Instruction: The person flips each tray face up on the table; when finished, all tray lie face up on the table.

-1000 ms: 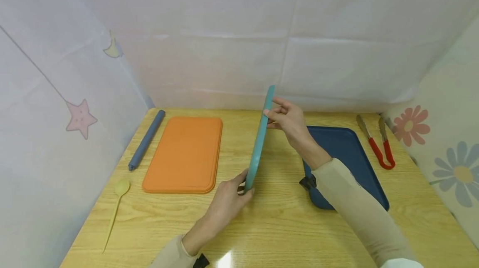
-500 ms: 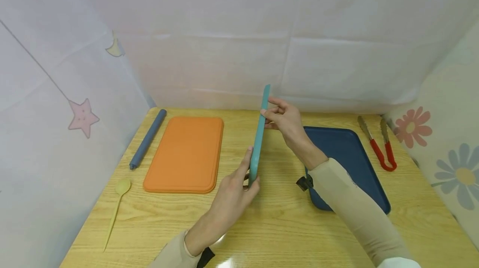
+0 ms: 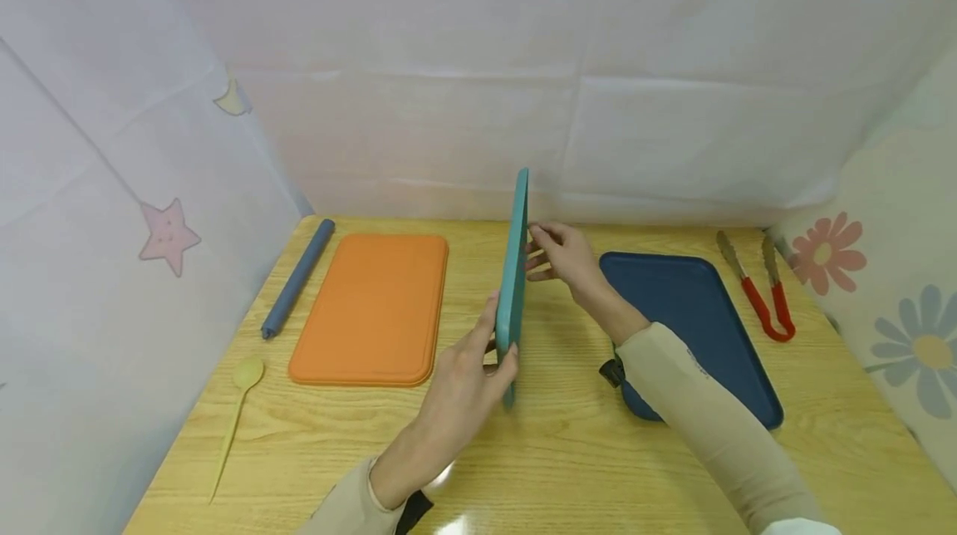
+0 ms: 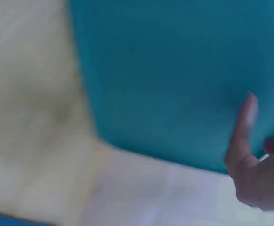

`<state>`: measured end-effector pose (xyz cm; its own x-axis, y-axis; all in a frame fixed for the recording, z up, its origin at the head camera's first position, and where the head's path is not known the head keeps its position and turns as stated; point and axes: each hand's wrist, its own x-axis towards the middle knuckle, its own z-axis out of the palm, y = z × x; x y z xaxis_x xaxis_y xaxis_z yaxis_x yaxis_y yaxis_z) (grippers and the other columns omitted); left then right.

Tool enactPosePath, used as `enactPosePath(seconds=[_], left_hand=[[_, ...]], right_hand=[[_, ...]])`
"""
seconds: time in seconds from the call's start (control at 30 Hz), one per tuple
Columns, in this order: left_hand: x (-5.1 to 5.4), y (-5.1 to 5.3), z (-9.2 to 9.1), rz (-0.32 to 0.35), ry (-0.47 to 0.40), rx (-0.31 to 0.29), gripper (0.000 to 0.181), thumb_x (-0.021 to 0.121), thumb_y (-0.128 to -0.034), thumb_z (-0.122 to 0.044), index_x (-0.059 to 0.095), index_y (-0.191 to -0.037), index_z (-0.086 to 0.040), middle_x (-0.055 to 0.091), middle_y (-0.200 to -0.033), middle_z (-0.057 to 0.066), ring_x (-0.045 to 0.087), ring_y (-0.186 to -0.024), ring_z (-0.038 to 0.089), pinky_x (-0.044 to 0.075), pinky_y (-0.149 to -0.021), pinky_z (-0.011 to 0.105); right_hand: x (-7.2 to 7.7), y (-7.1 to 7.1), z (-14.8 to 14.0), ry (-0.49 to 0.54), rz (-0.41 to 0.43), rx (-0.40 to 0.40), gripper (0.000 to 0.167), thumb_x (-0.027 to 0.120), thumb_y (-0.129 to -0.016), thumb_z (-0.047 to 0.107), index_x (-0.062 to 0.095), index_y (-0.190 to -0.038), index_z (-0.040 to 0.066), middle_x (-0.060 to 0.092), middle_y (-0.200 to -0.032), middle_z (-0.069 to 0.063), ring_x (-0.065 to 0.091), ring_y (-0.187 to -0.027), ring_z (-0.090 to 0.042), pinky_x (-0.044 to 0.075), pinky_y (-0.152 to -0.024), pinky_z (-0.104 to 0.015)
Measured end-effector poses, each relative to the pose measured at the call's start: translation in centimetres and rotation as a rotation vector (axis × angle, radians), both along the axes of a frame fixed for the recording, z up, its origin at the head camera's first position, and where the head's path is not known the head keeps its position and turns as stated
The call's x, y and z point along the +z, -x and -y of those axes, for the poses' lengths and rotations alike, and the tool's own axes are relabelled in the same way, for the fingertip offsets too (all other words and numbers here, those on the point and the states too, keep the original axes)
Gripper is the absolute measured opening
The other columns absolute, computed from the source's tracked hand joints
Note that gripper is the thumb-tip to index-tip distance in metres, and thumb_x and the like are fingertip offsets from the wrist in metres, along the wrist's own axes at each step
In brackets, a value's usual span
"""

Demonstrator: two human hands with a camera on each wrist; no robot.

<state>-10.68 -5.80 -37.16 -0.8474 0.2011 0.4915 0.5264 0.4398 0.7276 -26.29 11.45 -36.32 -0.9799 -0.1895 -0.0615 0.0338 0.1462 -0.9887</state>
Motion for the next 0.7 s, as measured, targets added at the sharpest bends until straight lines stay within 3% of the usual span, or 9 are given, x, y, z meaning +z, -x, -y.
enactPosePath(seconds=[0.13, 0.27, 0.5, 0.6, 0.7], left_hand=[[0.1, 0.0, 0.1, 0.064, -0.044, 0.019, 0.061, 0.059, -0.0940, -0.006, 0.033, -0.148, 0.001, 0.060, -0.120, 0.027, 0.068, -0.097, 0.030, 0.054, -0.064, 0.016], [0.2, 0.1, 0.4, 0.127, -0.070, 0.063, 0.055, 0.056, -0.0967, -0.011, 0.037, -0.146, 0.002, 0.061, -0.121, 0.024, 0.068, -0.096, 0.028, 0.055, -0.065, 0.018], [0.2, 0.5, 1.3, 0.175, -0.089, 0.113, 0.048, 0.057, -0.0965, -0.013, 0.046, -0.138, 0.007, 0.064, -0.116, 0.021, 0.070, -0.089, 0.028, 0.056, -0.064, 0.021], [0.1, 0.7, 1.7, 0.232, -0.096, 0.137, 0.048, 0.058, -0.0957, -0.014, 0.046, -0.137, 0.008, 0.064, -0.116, 0.020, 0.070, -0.087, 0.024, 0.056, -0.064, 0.021], [-0.2, 0.8, 2.2, 0.304, -0.157, 0.136, 0.049, 0.059, -0.0945, -0.012, 0.046, -0.138, 0.007, 0.063, -0.117, 0.020, 0.069, -0.085, 0.021, 0.056, -0.063, 0.022]], right_hand=[[-3.8, 0.7, -1.3, -0.196, 0.164, 0.085, 0.049, 0.047, -0.103, 0.027, 0.041, -0.144, 0.000, 0.057, -0.124, -0.026, 0.063, -0.104, -0.038, 0.055, -0.083, -0.044], [-6.4, 0.6, -2.2, -0.359, 0.224, 0.178, 0.052, 0.046, -0.104, 0.026, 0.035, -0.146, -0.003, 0.054, -0.131, -0.026, 0.061, -0.110, -0.038, 0.053, -0.087, -0.046], [-7.1, 0.3, -2.6, -0.408, 0.246, 0.201, 0.055, 0.047, -0.103, 0.023, 0.031, -0.146, -0.008, 0.050, -0.135, -0.028, 0.060, -0.111, -0.038, 0.054, -0.085, -0.045], [-7.1, 0.2, -2.8, -0.395, 0.252, 0.196, 0.055, 0.047, -0.103, 0.020, 0.030, -0.145, -0.011, 0.049, -0.135, -0.029, 0.061, -0.109, -0.038, 0.054, -0.084, -0.045], [-7.6, 0.2, -3.1, -0.378, 0.259, 0.183, 0.055, 0.048, -0.102, 0.017, 0.029, -0.145, -0.012, 0.050, -0.134, -0.030, 0.062, -0.108, -0.038, 0.055, -0.084, -0.044]])
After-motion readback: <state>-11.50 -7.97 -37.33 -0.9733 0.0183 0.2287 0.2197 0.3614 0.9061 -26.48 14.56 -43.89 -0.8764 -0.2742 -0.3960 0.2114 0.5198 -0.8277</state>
